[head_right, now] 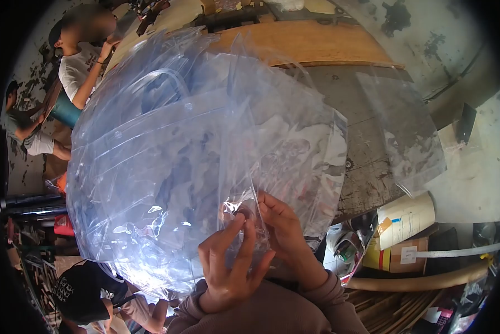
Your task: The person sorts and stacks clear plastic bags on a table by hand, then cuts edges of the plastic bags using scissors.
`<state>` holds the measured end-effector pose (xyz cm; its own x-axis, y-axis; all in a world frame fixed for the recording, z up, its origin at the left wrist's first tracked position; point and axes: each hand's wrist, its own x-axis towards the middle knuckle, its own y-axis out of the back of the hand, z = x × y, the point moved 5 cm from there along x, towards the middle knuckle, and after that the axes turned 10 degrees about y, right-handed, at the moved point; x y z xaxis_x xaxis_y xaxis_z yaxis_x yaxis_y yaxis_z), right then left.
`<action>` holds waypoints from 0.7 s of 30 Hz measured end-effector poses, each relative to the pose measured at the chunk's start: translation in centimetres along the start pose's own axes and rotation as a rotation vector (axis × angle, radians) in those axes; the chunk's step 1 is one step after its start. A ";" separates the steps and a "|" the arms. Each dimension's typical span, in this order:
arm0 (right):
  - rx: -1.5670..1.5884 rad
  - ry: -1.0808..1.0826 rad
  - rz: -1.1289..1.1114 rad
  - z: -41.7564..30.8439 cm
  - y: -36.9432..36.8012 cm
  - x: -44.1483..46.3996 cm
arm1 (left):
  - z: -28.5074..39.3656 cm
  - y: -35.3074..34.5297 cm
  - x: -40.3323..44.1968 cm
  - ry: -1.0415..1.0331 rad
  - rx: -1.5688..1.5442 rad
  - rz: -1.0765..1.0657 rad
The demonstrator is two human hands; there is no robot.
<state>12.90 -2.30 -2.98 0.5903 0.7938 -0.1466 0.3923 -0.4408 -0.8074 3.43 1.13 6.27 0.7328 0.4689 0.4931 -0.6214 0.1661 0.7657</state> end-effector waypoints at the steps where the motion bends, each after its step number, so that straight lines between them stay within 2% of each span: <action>1: 0.006 0.012 -0.046 0.1 0.1 0.2 | 0.0 -0.1 0.0 -0.003 0.000 -0.001; 5: 0.011 0.045 -0.095 0.1 0.1 0.4 | -0.1 -0.2 0.2 -0.004 -0.005 0.006; 11: 0.018 0.059 -0.044 -0.2 -0.1 0.3 | -0.2 -0.4 0.3 0.012 0.003 0.017; 14: -0.141 0.096 -0.163 -1.6 -2.1 0.1 | -0.4 -0.7 0.3 0.035 -0.009 -0.053; 16: -0.352 0.238 -0.126 -2.2 -2.5 -0.8 | -0.8 -0.9 0.1 0.061 -0.193 -0.090; 19: -0.300 0.163 -0.155 -2.8 -2.3 -1.7 | -1.6 -1.1 -0.3 0.111 -0.371 -0.168; 21: -0.379 0.195 -0.181 -3.8 -0.8 -2.6 | -2.1 -1.0 -0.9 0.116 -0.465 -0.220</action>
<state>13.72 -5.63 0.19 0.5959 0.7944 0.1173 0.7101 -0.4532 -0.5388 2.84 2.34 4.18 0.8409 0.4678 0.2723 -0.5328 0.6266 0.5688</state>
